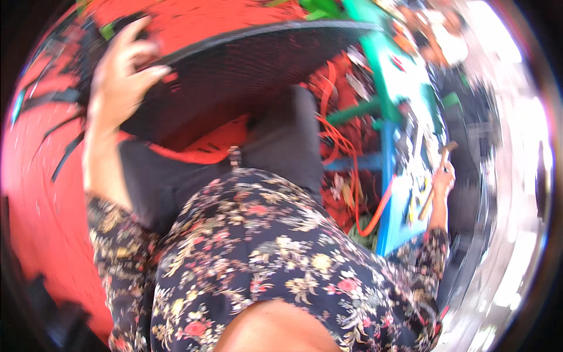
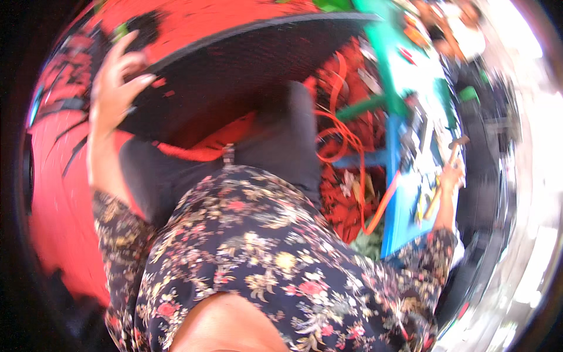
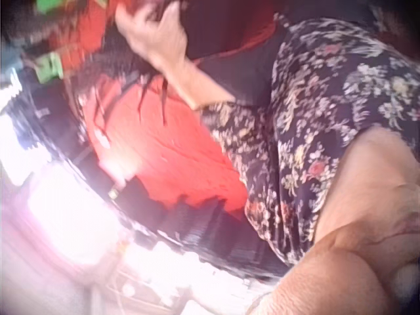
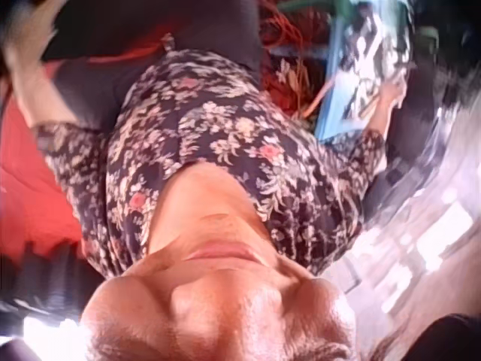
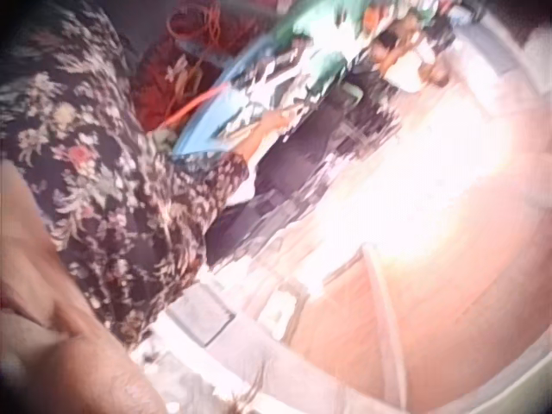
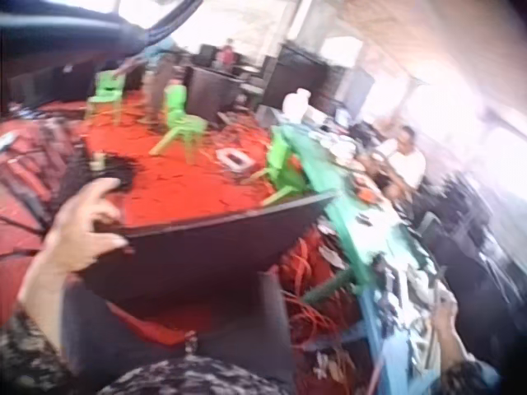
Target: The person weaves a black synthetic strip into a chair seat frame, using pliers to pull it through and a pneumatic stapler to secure the ends to the frame.
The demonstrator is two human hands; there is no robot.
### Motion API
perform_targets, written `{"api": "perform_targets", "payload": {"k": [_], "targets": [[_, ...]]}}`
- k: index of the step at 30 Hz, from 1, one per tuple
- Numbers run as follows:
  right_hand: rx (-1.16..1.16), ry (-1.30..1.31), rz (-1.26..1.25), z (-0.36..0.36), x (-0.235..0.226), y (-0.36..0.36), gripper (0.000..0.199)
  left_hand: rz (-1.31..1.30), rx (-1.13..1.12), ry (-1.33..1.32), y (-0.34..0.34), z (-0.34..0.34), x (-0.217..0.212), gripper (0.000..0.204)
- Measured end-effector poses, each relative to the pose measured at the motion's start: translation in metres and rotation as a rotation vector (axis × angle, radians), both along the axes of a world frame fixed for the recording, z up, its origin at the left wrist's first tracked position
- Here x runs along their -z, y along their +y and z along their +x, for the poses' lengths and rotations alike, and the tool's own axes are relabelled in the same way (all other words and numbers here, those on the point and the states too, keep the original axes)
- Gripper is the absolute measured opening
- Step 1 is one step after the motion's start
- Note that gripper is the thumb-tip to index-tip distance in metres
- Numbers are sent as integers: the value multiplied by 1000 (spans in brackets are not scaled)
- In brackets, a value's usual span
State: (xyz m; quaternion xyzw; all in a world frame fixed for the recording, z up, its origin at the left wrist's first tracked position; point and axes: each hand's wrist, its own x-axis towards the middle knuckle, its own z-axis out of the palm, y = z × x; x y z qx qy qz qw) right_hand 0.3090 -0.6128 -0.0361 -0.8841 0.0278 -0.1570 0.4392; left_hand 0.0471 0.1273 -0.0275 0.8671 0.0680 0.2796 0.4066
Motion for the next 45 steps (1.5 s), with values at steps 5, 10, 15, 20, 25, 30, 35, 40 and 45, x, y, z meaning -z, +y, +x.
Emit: {"api": "perform_targets", "payload": {"k": [5, 10, 15, 20, 25, 30, 35, 40, 45], "targets": [[541, 355, -1102, -58, 50, -108, 17, -149, 54, 100, 48, -13, 16, 61], [687, 458, -943, -127, 44, -57, 31, -211, 71, 142, 79, -7, 18, 50], [553, 444, -1058, -125, 30, -52, 48, -188, 2, 171, 74, -10, 12, 43], [-45, 514, -891, -75, 39, -47, 77, 4, -140, 216, 63, -38, -11, 38], [-151, 595, -928, -83, 39, -79, 68, -264, -20, 80, 41, -24, -2, 43], [-91, 795, -896, -89, 11, -43, 44, -179, 7, 29, 42, -28, -6, 31], [151, 503, -276, -68, 18, -87, 38, -249, -137, 36, 21, -28, -27, 20], [-2, -27, 158, -9, -18, -16, 40, -147, -159, -113, 20, -28, -24, 6], [-662, -30, 127, -7, -75, 263, 51, -129, -165, -76, 15, -30, -28, 5]]}}
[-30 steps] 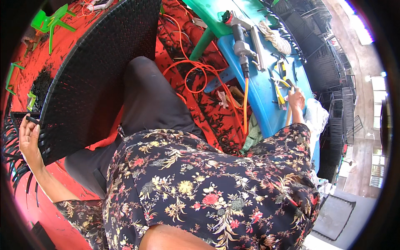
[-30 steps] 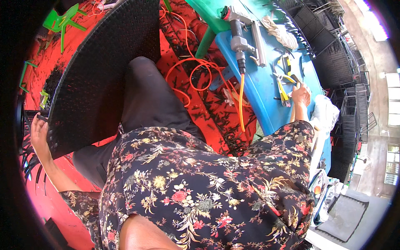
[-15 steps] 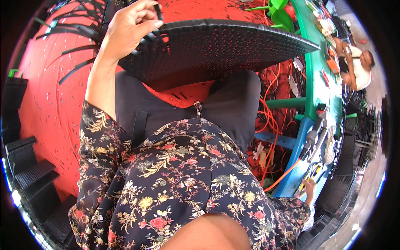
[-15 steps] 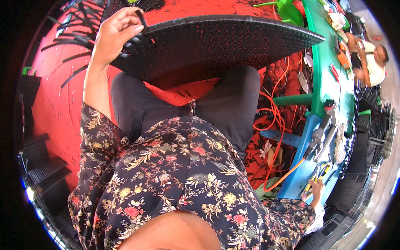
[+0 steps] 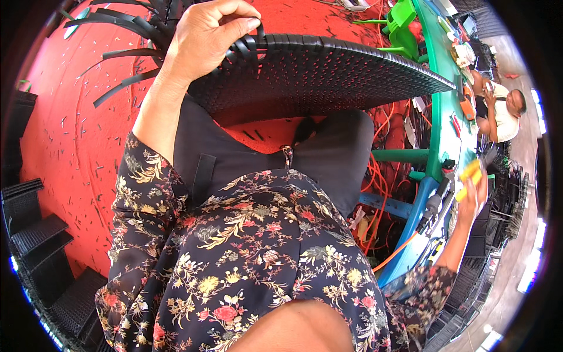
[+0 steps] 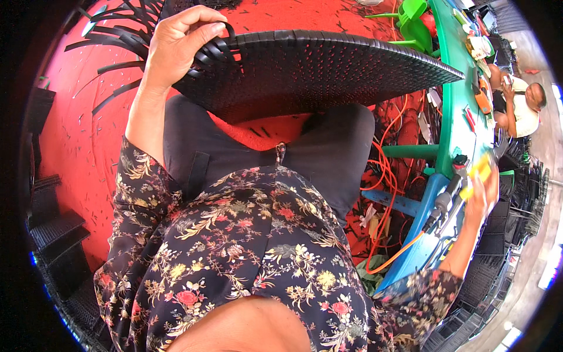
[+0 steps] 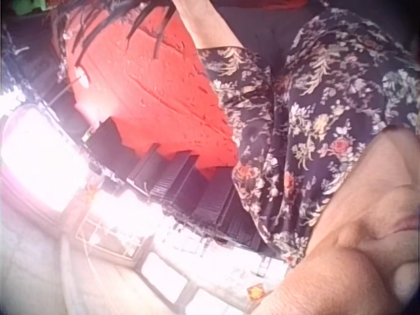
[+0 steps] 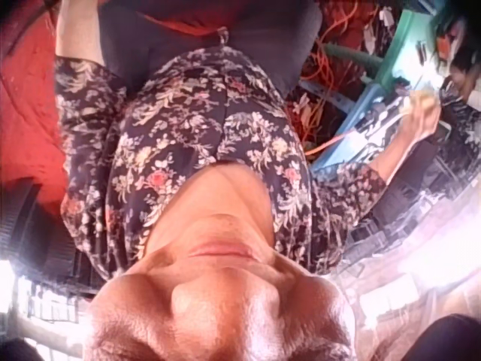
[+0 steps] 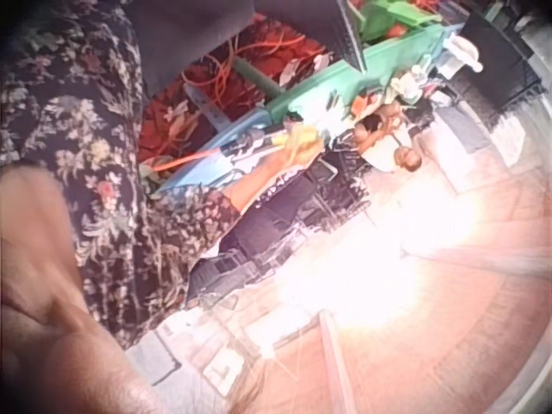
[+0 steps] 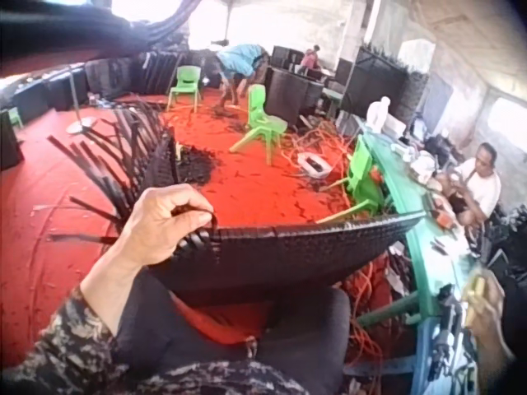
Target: The person weaves a black synthetic strip into a chair seat frame, using pliers to pull it through and a pneumatic stapler to secure the ends to the frame.
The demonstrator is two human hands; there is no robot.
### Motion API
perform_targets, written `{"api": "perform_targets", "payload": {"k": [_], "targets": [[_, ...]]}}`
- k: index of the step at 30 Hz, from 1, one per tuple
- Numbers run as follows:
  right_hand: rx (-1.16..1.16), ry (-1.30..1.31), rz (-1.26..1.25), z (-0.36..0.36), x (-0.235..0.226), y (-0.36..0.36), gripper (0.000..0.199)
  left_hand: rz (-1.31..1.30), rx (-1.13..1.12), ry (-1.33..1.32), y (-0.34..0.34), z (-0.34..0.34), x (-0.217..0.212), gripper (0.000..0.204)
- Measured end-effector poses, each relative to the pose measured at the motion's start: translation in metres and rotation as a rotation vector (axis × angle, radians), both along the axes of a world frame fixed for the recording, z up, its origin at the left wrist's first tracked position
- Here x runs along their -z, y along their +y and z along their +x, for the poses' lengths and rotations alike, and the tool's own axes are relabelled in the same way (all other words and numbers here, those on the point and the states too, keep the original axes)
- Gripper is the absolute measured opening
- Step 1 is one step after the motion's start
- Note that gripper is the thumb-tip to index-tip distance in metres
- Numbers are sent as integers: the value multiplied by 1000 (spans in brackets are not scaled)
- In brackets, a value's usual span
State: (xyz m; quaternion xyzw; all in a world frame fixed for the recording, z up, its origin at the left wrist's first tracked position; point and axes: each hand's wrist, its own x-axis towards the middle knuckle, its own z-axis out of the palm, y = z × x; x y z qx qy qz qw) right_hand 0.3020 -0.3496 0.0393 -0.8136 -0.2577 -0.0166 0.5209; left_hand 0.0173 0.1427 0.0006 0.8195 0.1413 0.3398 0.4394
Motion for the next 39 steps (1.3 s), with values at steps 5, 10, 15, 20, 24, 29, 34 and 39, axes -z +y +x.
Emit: {"api": "perform_targets", "payload": {"k": [5, 10, 15, 20, 24, 29, 34, 39], "targets": [[-603, -675, -432, -80, -24, 223, 52, 12, 6, -3, -14, 1, -3, 3], [-785, -810, -471, -98, -25, 296, 49, 53, 27, -10, -19, -1, -11, 5], [-830, -798, -532, -91, -21, 311, 45, 240, 72, -135, -16, 3, -9, 5], [-928, -849, -540, -87, -32, 322, 43, 217, 98, -180, -16, 3, -9, 4], [-1034, -842, -622, -88, -45, 330, 45, 199, 119, -207, -17, 2, -13, 5], [-1038, -859, -579, -74, -37, 336, 40, 145, 101, -147, -14, -1, -18, 4], [-883, -680, -571, -58, -34, 308, 39, -34, 39, -147, -15, 3, -17, 4], [-408, -386, -604, 8, -4, 157, 43, -214, 35, -217, -11, 12, -9, 5]]}}
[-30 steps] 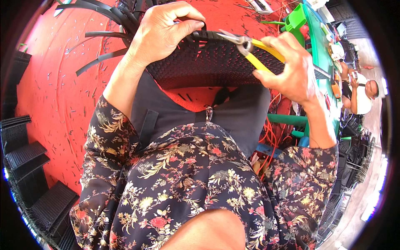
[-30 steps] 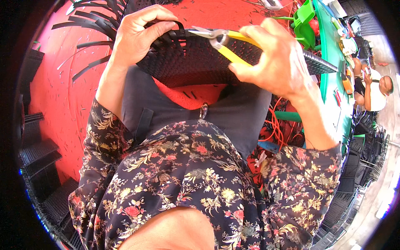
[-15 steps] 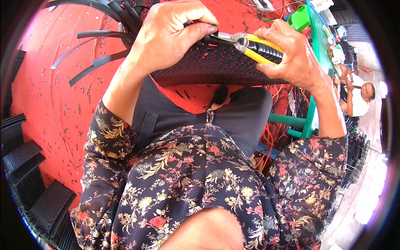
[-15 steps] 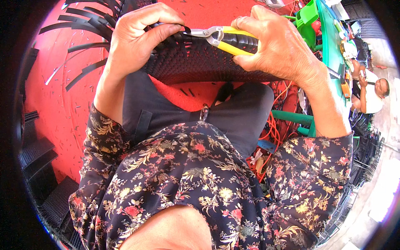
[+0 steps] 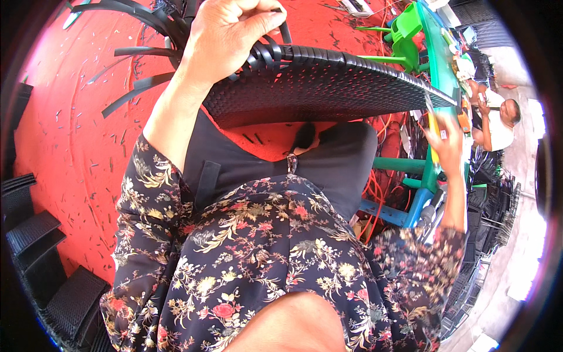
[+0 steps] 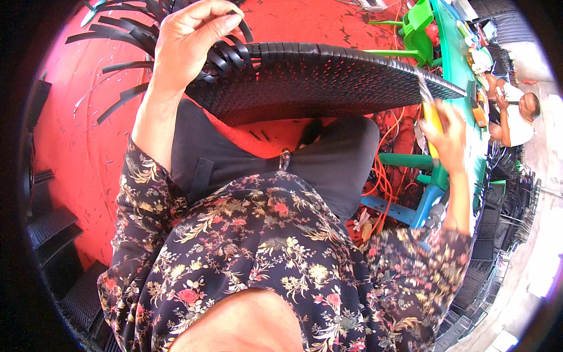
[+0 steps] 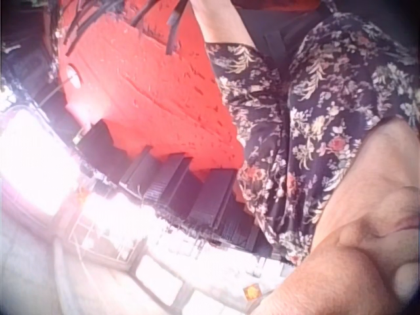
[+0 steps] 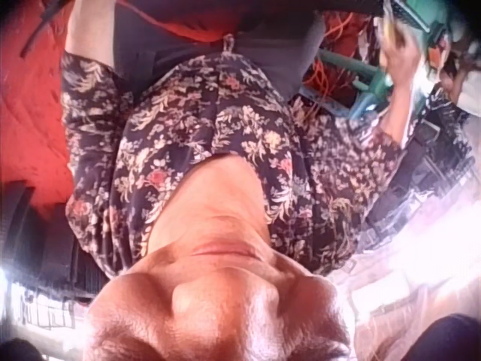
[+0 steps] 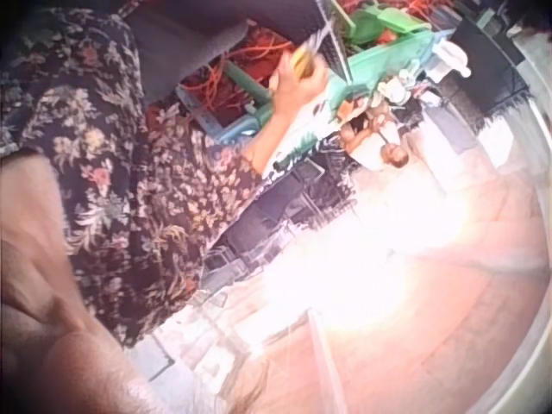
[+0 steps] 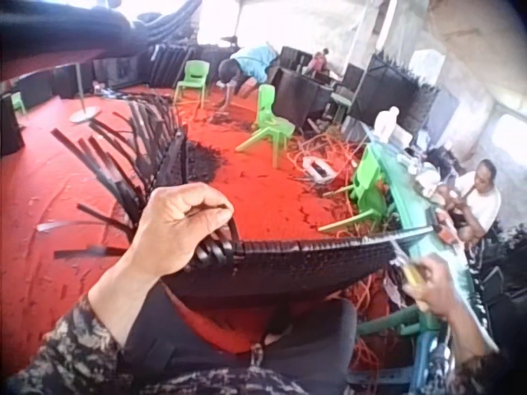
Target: The person weaves a black synthetic strip into a chair seat frame, using pliers to pull it through and a pneumatic stapler to secure the ends to the frame.
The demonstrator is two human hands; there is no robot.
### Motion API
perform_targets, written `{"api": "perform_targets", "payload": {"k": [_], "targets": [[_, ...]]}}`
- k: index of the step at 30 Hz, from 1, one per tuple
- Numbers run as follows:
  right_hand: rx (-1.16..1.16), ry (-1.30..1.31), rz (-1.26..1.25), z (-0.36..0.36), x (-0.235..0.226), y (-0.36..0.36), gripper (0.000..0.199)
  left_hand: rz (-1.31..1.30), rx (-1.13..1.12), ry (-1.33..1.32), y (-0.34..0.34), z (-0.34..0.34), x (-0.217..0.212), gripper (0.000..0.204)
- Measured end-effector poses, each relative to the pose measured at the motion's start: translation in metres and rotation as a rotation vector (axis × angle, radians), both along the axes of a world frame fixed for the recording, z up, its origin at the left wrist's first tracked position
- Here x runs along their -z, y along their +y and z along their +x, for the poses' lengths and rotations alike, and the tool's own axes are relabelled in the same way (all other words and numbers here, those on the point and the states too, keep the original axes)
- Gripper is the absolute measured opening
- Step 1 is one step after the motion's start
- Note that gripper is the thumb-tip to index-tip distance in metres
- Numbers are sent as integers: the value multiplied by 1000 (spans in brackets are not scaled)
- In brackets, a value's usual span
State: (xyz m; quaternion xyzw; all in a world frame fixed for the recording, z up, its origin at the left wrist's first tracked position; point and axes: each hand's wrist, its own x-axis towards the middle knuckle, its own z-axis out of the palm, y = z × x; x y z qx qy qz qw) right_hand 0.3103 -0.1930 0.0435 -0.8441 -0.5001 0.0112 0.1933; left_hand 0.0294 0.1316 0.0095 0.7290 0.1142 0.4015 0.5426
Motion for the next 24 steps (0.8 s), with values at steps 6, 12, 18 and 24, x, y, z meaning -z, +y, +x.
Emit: {"api": "perform_targets", "payload": {"k": [6, 12, 18, 24], "targets": [[579, -440, -533, 59, 87, -423, 49, 705, -195, -155, -4, 2, 14, 21], [1350, 149, -323, -31, 118, -484, 38, 1160, 331, -162, -69, -12, 11, 15], [1349, 133, -477, -27, 107, -477, 33, 1054, 383, -59, -113, 7, 38, 25], [849, -368, -160, 36, 79, -370, 32, 993, 232, 51, -106, 20, 55, 35]]}}
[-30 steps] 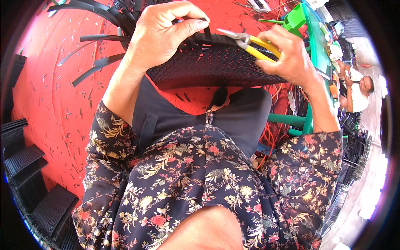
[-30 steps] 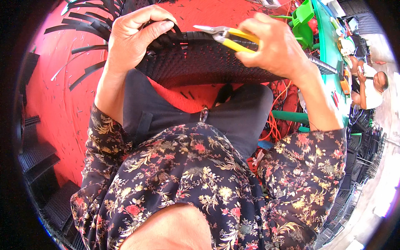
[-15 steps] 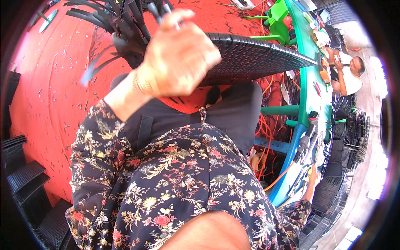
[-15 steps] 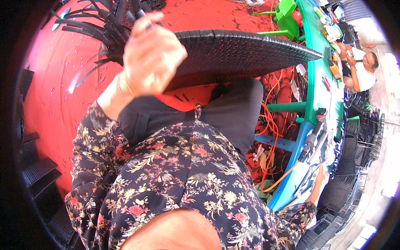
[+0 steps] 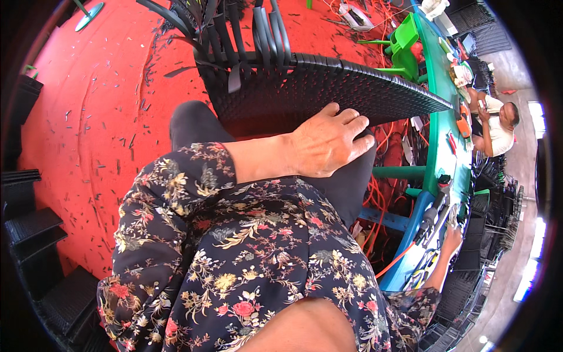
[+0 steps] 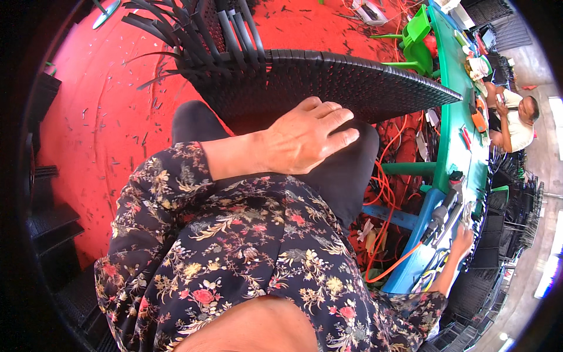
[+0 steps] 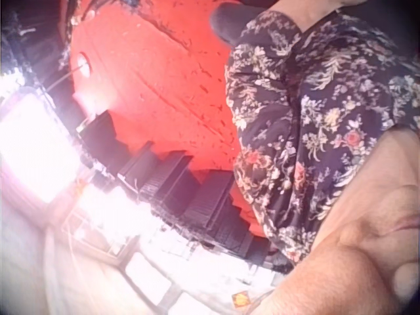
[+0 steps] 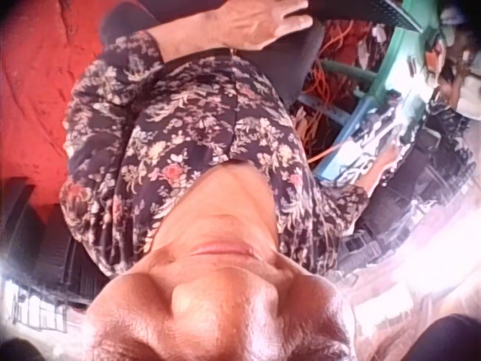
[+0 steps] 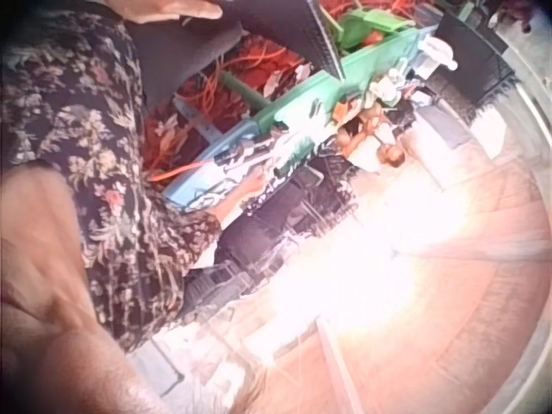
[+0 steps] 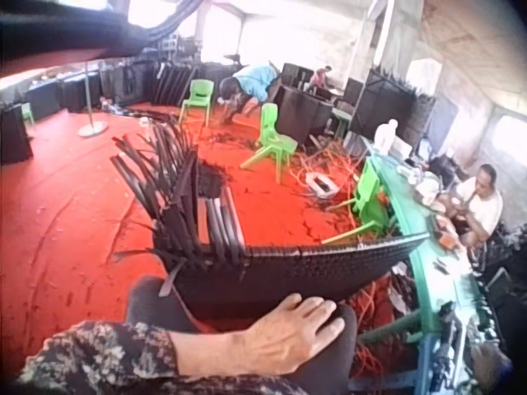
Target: The person weaves a black synthetic strip into a chair seat frame, using pliers to pull it through and a pneumatic stapler to secure the ends to the frame.
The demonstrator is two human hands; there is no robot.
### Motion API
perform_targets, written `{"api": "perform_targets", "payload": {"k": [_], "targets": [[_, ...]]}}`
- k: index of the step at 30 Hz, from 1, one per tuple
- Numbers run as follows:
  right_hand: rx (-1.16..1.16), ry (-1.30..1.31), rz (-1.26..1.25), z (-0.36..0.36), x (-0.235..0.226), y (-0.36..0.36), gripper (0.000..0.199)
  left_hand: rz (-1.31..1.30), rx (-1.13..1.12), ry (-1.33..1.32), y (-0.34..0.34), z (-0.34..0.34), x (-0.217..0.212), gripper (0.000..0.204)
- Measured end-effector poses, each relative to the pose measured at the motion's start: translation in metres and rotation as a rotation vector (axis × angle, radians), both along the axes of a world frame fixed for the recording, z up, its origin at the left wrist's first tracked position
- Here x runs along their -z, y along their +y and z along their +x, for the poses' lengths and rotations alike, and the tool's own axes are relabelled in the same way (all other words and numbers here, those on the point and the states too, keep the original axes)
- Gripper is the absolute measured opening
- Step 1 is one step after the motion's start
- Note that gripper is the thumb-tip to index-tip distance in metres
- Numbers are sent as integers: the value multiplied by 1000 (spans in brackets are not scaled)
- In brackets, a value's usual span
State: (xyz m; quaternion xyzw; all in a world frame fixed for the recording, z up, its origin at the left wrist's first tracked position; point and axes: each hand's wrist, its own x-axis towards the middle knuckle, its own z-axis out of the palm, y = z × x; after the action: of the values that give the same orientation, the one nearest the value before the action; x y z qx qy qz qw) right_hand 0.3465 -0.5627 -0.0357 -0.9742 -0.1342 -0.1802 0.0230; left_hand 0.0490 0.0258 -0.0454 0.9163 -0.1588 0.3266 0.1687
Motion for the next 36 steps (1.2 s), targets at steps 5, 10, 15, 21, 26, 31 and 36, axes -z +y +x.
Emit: {"api": "perform_targets", "payload": {"k": [5, 10, 15, 21, 26, 31, 36], "targets": [[-792, 616, 695, -95, -66, 356, 39, 121, 59, 82, 12, -12, -19, 27], [-1313, 450, 534, -154, -73, 556, 40, 220, 94, 26, 16, -15, -25, 17], [-1341, 734, 538, -164, -66, 593, 35, 190, 144, -86, 37, -17, -35, 21], [-1301, 874, 1026, -179, -31, 562, 9, 119, -135, -288, 65, -22, -23, 19], [-1251, 756, 1117, -181, -29, 556, 14, 165, -546, 9, 71, -19, -18, 14], [-1213, 823, 1175, -196, -43, 560, 17, 0, -508, 43, 78, -22, -25, 18], [-1222, 889, 1247, -194, -53, 559, 23, -20, -613, -1, 69, -20, -27, 24]]}}
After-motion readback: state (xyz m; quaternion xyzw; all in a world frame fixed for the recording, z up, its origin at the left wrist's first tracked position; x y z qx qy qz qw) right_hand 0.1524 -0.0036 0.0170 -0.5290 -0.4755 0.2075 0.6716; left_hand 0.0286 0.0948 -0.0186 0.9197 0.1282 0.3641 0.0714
